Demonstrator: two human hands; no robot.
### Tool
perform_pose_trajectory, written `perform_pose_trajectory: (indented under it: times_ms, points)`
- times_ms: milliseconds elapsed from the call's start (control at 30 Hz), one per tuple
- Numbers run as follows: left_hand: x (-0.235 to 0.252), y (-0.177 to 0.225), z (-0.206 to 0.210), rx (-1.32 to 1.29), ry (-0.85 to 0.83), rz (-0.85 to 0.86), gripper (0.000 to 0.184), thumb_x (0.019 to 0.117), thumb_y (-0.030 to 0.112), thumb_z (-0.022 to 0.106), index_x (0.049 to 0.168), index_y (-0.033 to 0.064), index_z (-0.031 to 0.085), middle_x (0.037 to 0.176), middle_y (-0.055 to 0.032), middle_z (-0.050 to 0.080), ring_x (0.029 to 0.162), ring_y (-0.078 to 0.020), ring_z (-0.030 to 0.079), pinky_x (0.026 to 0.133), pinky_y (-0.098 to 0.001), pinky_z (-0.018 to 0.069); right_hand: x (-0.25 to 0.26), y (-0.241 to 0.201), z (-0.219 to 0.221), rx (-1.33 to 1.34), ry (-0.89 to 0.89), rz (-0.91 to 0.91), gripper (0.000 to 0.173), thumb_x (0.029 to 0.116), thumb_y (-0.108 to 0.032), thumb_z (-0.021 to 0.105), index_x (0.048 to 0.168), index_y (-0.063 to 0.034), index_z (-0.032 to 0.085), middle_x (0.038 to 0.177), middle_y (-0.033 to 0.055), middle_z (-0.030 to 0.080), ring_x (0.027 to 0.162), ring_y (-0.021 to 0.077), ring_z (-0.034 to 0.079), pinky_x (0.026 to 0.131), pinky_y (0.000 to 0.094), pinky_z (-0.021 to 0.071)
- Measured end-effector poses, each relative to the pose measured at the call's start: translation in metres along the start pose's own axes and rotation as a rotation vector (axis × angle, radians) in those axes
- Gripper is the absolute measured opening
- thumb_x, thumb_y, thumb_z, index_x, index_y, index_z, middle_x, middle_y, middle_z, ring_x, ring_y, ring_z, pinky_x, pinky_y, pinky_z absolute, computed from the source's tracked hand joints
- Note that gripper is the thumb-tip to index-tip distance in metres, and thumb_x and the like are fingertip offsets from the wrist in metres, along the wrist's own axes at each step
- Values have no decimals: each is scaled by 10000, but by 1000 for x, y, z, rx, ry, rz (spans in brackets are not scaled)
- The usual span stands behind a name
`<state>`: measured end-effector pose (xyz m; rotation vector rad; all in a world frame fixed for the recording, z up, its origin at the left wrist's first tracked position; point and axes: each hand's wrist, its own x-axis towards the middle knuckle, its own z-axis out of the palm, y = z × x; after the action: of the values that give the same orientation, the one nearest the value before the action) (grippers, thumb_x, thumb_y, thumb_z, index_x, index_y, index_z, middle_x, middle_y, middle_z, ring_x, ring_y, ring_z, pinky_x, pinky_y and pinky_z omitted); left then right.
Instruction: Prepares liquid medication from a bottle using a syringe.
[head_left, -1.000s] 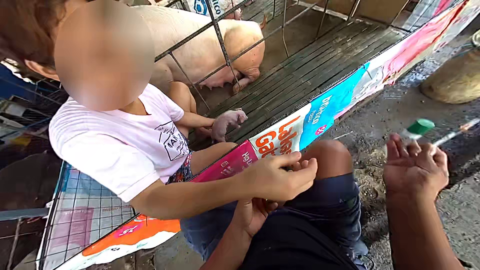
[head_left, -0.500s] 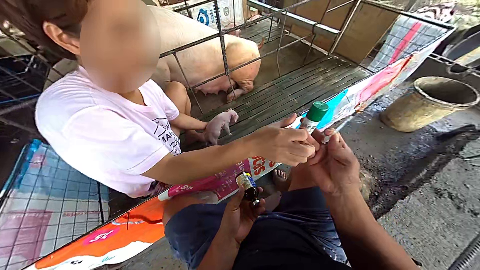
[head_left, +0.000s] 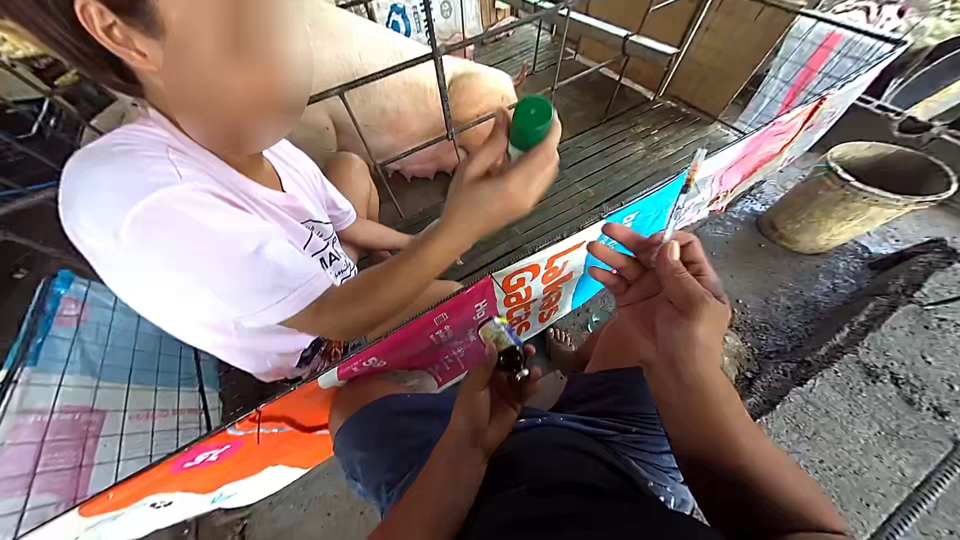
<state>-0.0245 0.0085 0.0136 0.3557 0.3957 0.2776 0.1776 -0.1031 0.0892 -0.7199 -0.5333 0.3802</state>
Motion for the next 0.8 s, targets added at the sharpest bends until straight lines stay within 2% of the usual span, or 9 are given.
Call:
perform_pose_trajectory:
  times_ms: [100, 167, 267, 433, 533, 800]
  points:
    - [17, 14, 28, 14, 36, 112, 436, 1119, 379, 308, 1257, 39, 544, 1151, -175, 685, 881, -230, 727, 787, -336, 625, -22, 7, -7, -343, -60, -195, 191, 1094, -197, 469, 1151, -104, 626, 998, 120, 754, 838, 288, 757, 758, 460, 656]
    - [32, 25, 42, -58, 46, 203, 445, 1118, 391, 291, 1226, 44, 547, 1094, -169, 681, 870, -235, 721, 801, -345, 620, -43, 9, -7, -569, -206, -284, 217, 1083, -222, 522, 1190, -99, 665, 997, 61, 761, 855, 229, 759, 771, 433, 667]
    - [48, 39, 62, -137, 92, 289, 467, 1098, 458, 345, 1200, 66, 575, 1045, -150, 690, 837, -228, 724, 781, -337, 623, -65, 7, -8, -814, -321, -358, 282, 1082, -239, 534, 1247, -52, 666, 977, 42, 764, 855, 144, 755, 756, 341, 666]
    - [57, 46, 75, -142, 102, 330, 485, 1083, 492, 375, 1192, 83, 611, 1056, -129, 703, 863, -212, 726, 789, -330, 617, -68, 6, -10, -961, -389, -409, 298, 1075, -214, 524, 1206, 2, 681, 894, 66, 748, 803, 74, 714, 722, 230, 606]
    - [57, 44, 75, -120, 111, 334, 488, 1084, 491, 366, 1177, 82, 615, 1053, -129, 702, 839, -207, 720, 755, -325, 613, -65, 11, -8, -1006, -423, -388, 285, 1065, -171, 523, 1175, 33, 689, 869, 84, 745, 772, 77, 707, 702, 224, 597]
    - [55, 46, 73, -155, 108, 323, 481, 1078, 488, 395, 1164, 72, 622, 1069, -135, 702, 852, -210, 725, 765, -325, 616, -58, 23, -6, -1026, -430, -369, 278, 1056, -155, 535, 1156, 42, 703, 853, 85, 745, 760, 69, 701, 697, 206, 583]
